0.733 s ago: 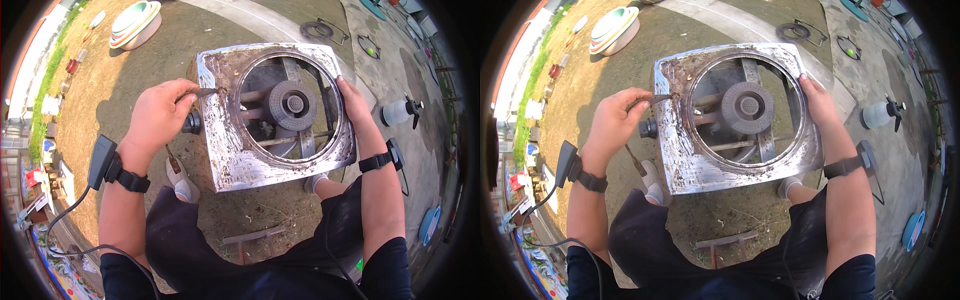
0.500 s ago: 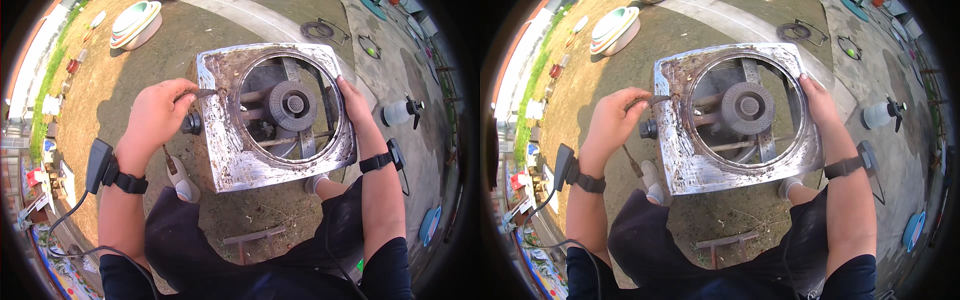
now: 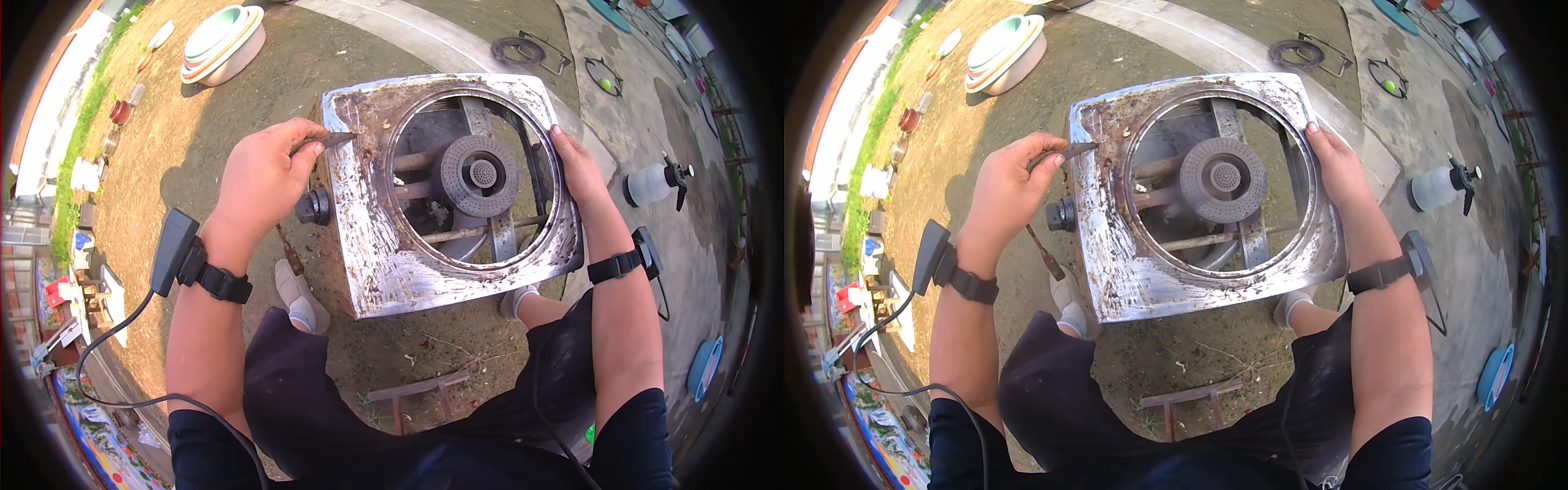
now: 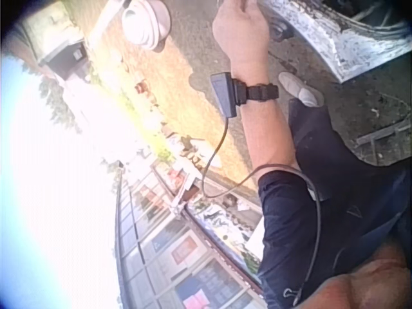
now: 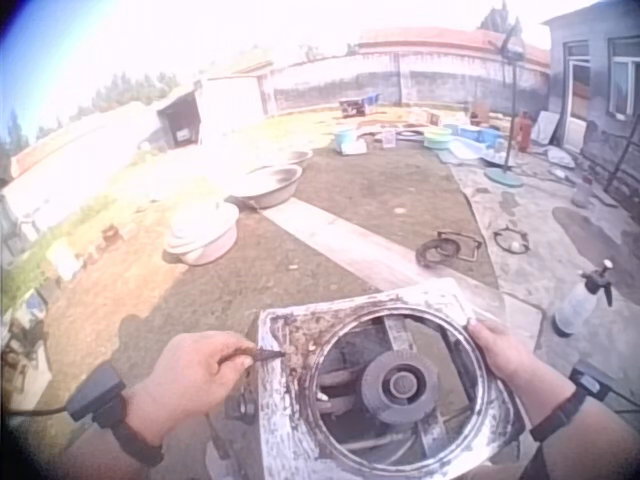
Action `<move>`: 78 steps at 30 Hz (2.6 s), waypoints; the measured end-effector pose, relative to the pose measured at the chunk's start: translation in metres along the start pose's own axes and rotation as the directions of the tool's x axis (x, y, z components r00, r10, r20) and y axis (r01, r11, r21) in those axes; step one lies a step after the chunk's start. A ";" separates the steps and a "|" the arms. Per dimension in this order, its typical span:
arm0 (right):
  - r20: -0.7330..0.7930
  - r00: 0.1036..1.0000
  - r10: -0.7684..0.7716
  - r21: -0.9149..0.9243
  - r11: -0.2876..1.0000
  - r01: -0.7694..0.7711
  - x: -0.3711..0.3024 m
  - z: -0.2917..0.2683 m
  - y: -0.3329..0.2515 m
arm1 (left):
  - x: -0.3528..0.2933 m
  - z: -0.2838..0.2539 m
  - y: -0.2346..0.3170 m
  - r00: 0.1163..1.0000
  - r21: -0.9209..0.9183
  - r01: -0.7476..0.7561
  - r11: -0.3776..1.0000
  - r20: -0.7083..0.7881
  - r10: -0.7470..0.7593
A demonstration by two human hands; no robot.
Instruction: The person is using a piece of metal to scrape rust and clean a gas stove burner housing.
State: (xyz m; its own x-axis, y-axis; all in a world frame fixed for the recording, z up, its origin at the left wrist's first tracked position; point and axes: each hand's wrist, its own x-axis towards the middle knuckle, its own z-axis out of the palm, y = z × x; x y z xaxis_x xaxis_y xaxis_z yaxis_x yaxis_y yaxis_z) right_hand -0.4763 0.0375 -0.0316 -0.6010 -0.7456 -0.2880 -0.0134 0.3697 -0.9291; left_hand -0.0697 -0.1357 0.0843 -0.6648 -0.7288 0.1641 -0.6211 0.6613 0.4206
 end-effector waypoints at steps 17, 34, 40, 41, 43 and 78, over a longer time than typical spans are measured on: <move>0.043 0.999 0.003 0.043 0.999 -0.004 0.005 -0.005 0.006 | -0.014 0.002 -0.001 0.996 -0.132 0.067 0.989 0.065 -0.058; 0.005 1.000 0.004 -0.073 0.997 -0.004 0.003 -0.006 0.001 | -0.039 0.007 -0.007 0.980 -0.332 0.015 0.943 0.194 0.053; -0.005 1.000 -0.025 -0.042 0.999 0.024 0.004 -0.002 0.001 | -0.033 0.013 -0.009 0.997 -0.337 0.039 0.941 0.080 -0.012; -0.005 1.000 -0.027 -0.053 0.998 0.027 0.004 -0.001 0.000 | -0.040 0.012 -0.008 0.993 -0.328 0.004 0.945 0.110 0.034; -0.011 1.000 -0.027 -0.071 0.997 0.026 0.004 -0.005 0.001 | -0.051 0.012 -0.006 0.986 -0.329 -0.033 0.944 0.142 0.084; -0.009 1.000 0.014 -0.139 0.990 -0.015 0.008 -0.008 0.004 | -0.063 0.005 0.011 0.990 -0.183 -0.056 0.982 0.118 0.078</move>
State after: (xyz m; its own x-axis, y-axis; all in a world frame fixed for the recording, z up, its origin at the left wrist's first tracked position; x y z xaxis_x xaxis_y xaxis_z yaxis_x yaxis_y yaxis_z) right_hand -0.4878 0.0372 -0.0359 -0.6083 -0.7352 -0.2991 -0.1151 0.4545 -0.8833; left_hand -0.0367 -0.0813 0.0740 -0.7554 -0.6491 0.0903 -0.4969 0.6571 0.5669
